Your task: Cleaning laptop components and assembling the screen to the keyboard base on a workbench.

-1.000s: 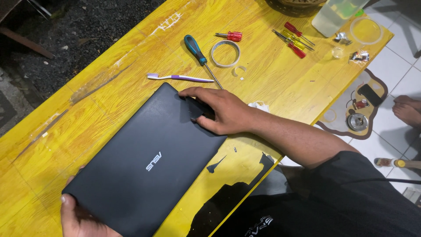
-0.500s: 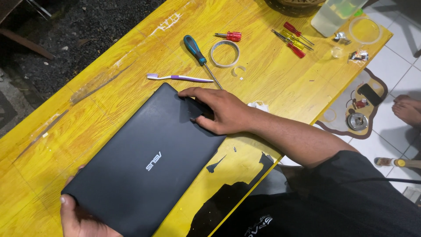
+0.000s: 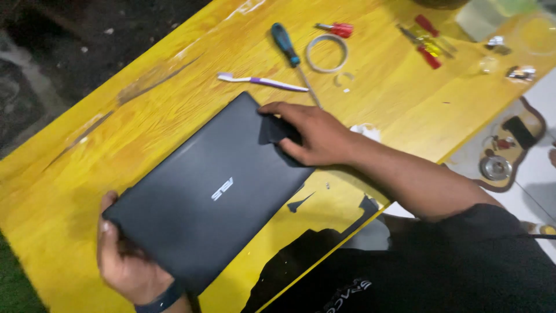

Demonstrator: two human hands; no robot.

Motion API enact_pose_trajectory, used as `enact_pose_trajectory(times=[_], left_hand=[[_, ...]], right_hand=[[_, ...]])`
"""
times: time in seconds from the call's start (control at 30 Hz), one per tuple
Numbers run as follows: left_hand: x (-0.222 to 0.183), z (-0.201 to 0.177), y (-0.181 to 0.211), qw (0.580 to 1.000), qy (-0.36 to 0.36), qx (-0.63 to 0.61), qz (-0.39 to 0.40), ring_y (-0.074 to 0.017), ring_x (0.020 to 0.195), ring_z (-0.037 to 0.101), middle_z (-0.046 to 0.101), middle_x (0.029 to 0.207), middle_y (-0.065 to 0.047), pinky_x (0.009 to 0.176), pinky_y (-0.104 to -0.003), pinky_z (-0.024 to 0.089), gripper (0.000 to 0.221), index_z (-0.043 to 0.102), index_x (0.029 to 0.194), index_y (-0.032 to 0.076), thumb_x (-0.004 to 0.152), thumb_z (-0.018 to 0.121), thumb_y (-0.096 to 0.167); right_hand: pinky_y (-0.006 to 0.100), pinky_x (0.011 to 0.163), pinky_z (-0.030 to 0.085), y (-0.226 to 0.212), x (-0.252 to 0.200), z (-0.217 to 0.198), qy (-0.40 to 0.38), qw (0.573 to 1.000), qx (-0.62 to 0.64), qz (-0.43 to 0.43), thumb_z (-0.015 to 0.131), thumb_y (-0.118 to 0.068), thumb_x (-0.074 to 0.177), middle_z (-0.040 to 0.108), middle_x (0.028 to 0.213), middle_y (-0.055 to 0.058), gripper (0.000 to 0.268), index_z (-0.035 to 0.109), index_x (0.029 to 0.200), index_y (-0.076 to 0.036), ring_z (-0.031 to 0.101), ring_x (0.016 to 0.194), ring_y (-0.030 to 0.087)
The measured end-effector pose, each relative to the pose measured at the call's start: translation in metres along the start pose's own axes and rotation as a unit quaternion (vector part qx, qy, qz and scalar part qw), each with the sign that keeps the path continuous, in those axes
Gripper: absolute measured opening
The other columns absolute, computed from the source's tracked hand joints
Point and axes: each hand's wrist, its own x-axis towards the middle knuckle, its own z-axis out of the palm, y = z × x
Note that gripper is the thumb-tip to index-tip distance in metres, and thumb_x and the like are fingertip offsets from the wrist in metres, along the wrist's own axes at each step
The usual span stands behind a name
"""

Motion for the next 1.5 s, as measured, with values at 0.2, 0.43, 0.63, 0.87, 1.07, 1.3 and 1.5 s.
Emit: enact_pose_trajectory(times=[0.2,0.43,0.63,0.87,1.07,1.3,1.5], left_hand=[[-0.001,-0.009,0.004,0.987,-0.119,-0.107,0.006,-0.0264,0.126,0.063,0.068,0.132,-0.015,0.115,-0.04,0.048,0.056,0.061,0.141,-0.005,0.094,0.048,0.023],[-0.006,-0.007,0.006,0.984,-0.142,-0.101,0.027,-0.0215,0.142,0.051,0.053,0.155,-0.012,0.127,-0.041,0.038,0.064,0.047,0.152,-0.005,0.092,0.048,0.018],[0.009,-0.026,0.004,0.946,-0.301,0.009,0.119,-0.036,0.155,0.039,0.035,0.168,-0.019,0.133,-0.055,0.034,0.065,0.036,0.157,-0.003,0.098,0.043,0.022],[0.036,-0.037,-0.012,0.872,-0.254,0.249,0.337,-0.0338,0.127,0.061,0.057,0.137,-0.029,0.113,-0.043,0.047,0.054,0.048,0.145,-0.011,0.098,0.066,0.007],[0.025,-0.017,-0.012,0.854,-0.178,0.281,0.4,-0.03,0.108,0.066,0.065,0.11,-0.024,0.103,-0.039,0.05,0.031,0.066,0.119,-0.013,0.097,0.064,0.009],[0.013,-0.011,-0.014,0.862,-0.14,0.3,0.385,-0.0248,0.112,0.063,0.065,0.114,-0.013,0.102,-0.035,0.049,0.026,0.067,0.114,0.003,0.102,0.048,0.017],[0.008,-0.012,-0.014,0.86,-0.134,0.307,0.385,-0.0251,0.112,0.062,0.064,0.113,-0.012,0.103,-0.036,0.049,0.023,0.066,0.114,0.005,0.104,0.047,0.014]], right_hand=[[0.044,0.085,0.05,-0.003,0.0,0.0,-0.029,0.999,-0.014,0.034,0.058,-0.017,0.091,0.062,0.142,0.018,0.055,0.048,0.144,-0.008,0.068,0.101,0.036],[0.045,0.087,0.052,-0.003,0.002,0.002,-0.034,0.998,-0.01,0.054,0.056,-0.017,0.09,0.061,0.143,0.018,0.055,0.049,0.144,-0.008,0.068,0.11,0.039],[0.044,0.084,0.05,-0.006,0.006,-0.003,-0.027,0.998,-0.006,0.062,0.054,-0.017,0.09,0.065,0.139,0.014,0.052,0.05,0.141,-0.009,0.069,0.092,0.034],[0.056,0.076,0.056,-0.013,0.009,-0.004,-0.009,0.995,0.046,0.086,0.066,-0.01,0.086,0.07,0.091,0.03,0.057,0.059,0.142,-0.004,0.07,0.09,0.052],[0.059,0.079,0.055,-0.03,0.013,-0.008,-0.045,0.996,0.008,0.079,0.067,-0.004,0.087,0.07,0.098,0.035,0.055,0.061,0.141,0.001,0.068,0.094,0.056],[0.051,0.064,0.052,-0.009,-0.006,0.013,-0.034,0.99,-0.14,0.001,0.056,-0.003,0.099,0.054,0.126,0.021,0.055,0.055,0.154,-0.007,0.061,0.101,0.04],[0.055,0.058,0.056,-0.032,0.004,0.033,-0.171,0.956,-0.236,-0.031,0.062,-0.027,0.096,0.051,0.13,0.018,0.072,0.036,0.161,-0.016,0.057,0.111,0.04]])
